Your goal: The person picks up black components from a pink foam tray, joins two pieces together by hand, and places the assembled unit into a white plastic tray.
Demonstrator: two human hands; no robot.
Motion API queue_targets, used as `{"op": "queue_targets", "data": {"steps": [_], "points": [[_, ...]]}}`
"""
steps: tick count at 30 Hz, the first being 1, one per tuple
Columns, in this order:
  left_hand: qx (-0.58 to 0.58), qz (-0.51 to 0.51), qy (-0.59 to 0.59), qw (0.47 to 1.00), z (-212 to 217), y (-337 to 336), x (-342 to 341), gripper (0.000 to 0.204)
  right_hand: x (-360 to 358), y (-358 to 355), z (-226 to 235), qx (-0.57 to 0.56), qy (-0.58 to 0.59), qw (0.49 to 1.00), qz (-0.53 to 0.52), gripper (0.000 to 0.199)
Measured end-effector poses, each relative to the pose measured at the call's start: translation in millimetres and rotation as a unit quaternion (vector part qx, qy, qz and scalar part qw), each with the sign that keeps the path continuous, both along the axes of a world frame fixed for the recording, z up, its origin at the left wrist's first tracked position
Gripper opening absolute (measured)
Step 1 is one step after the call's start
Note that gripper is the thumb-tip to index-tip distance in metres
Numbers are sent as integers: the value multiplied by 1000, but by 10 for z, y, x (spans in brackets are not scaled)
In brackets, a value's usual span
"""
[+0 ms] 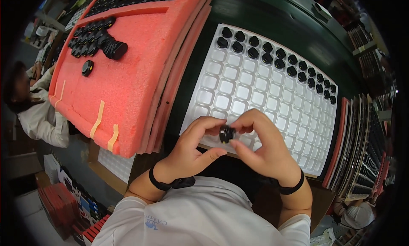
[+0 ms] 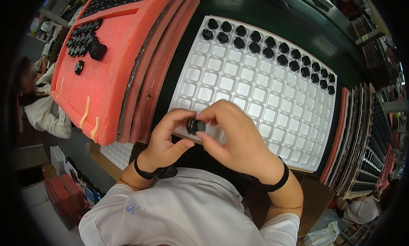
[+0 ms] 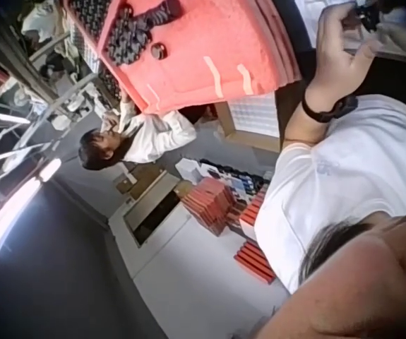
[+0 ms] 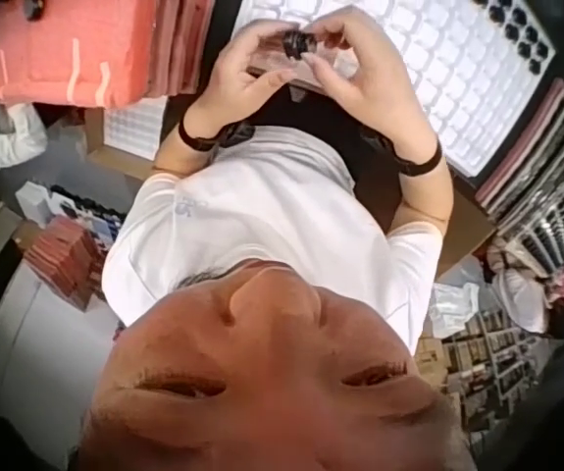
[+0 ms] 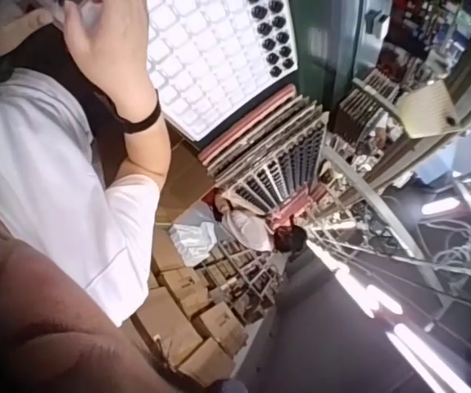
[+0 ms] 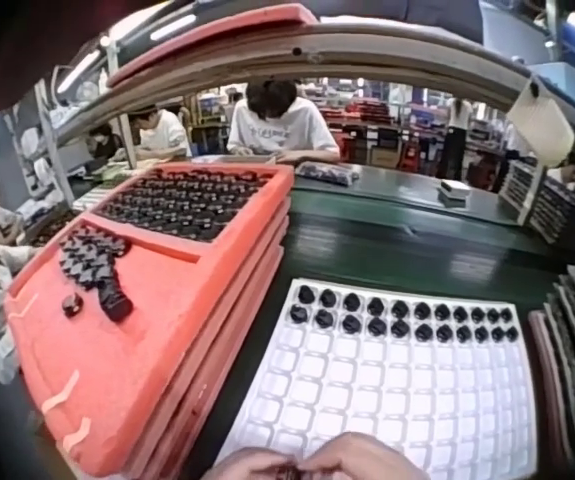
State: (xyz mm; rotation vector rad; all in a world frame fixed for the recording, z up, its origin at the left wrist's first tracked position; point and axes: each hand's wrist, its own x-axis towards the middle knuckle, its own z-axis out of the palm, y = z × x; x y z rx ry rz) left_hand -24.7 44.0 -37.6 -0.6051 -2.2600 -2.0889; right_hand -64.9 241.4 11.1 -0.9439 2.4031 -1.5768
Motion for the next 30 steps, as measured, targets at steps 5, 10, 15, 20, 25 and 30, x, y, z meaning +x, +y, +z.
{"op": "queue_targets", "data": {"steps": [5,10,15,20,25,30], "points": [[-302,45,133,943,-125,-58,-10,43,-451,-105,-18,49,18,998,-28,25],[-394,53,145,906,-253,-63,68,37,-1185,-242,-309,198,70,974,-84,24],[-407,38,149,900,-263,-73,86,34,-1654,-435,-485,253,85,955,-126,26],[-399,32,150,904,-277,-95,80,33,-1802,-567,-543,305,96,939,-126,28],[-402,26,148,903,-288,-104,70,34,-1767,-635,-483,361,108,918,-120,28],[-404,27,153,901,-261,-84,76,36,-1723,-599,-267,244,170,943,-146,23]]}}
